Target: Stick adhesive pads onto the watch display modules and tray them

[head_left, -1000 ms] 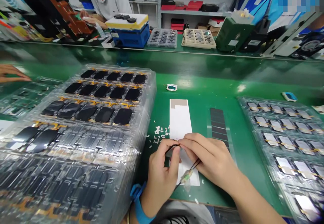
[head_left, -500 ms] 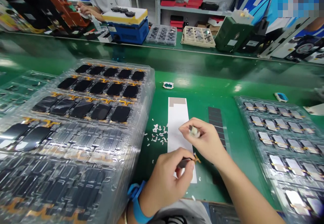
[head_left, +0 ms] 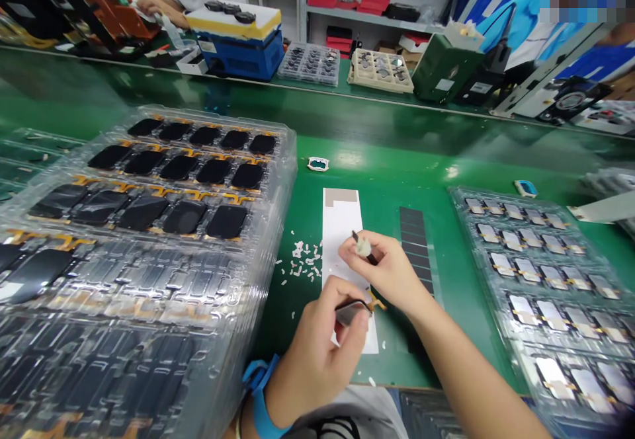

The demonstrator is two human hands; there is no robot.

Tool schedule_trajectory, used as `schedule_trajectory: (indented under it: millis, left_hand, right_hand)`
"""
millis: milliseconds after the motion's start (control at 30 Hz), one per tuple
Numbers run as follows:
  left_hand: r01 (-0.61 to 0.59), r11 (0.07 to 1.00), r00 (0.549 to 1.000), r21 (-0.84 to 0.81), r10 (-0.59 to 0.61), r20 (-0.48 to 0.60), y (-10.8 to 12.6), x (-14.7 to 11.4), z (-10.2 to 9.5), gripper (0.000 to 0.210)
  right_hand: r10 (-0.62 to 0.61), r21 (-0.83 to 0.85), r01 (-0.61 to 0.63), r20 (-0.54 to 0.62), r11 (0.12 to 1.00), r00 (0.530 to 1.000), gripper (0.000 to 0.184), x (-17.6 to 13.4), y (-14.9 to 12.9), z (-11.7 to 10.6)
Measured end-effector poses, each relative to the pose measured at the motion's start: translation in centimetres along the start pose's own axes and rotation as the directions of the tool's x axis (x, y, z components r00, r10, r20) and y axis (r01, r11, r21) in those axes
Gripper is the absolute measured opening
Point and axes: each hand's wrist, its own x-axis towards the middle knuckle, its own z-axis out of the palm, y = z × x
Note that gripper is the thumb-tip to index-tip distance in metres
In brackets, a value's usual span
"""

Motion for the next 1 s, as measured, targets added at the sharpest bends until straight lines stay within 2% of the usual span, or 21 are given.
schedule_trajectory:
  millis: [100,167,267,367,533,733,900,1000]
  left_hand:
    - [-0.004,0.987,0.990,-0.163,-0.020,-0.142,-0.4,0.1,0.2,0.002]
    - [-0.014,0.977,0.980,-0.214,-0.029,-0.196,-0.5,0.3,0.3,0.002]
    - [-0.001,0.977,0.965,-0.213,-0.055,-0.255,-0.6,0.5,0.3,0.005]
    - [0.016,0.983,0.960,-0.183,-0.066,-0.271,-0.6,0.6,0.2,0.007]
    - [0.034,0.989,0.961,-0.142,-0.072,-0.268,-0.4,0.8,0.1,0.008]
    - [0.127,0.974,0.965,-0.188,-0.165,-0.203,-0.9,0.1,0.0,0.016]
    - [0.164,0.959,0.961,-0.231,-0.208,-0.182,-1.3,-0.2,0.0,0.022]
    - [0.162,0.953,0.959,-0.256,-0.213,-0.185,-1.3,0.0,0.0,0.022]
  right_hand:
    - [0.182,0.164,-0.210,0.173,0.964,0.968,0.030,-0.6,-0.5,-0.3]
    - [0.227,0.236,-0.296,0.280,0.925,0.933,0.037,-0.9,-0.7,-0.5]
    - [0.178,0.318,-0.291,0.340,0.903,0.923,0.034,-1.1,-0.9,-0.6]
    - [0.156,0.348,-0.297,0.378,0.889,0.912,0.030,-1.3,-0.9,-0.7]
    - [0.176,0.321,-0.289,0.340,0.902,0.924,0.030,-1.4,-0.8,-0.7]
    - [0.171,0.176,-0.224,0.275,0.959,0.946,0.037,-1.5,-1.0,-0.5]
    - [0.096,0.055,-0.107,0.169,0.993,0.981,0.029,-1.9,-1.7,-0.2]
    - [0.039,0.007,-0.040,0.145,0.999,0.989,0.024,-2.1,-2.1,0.0]
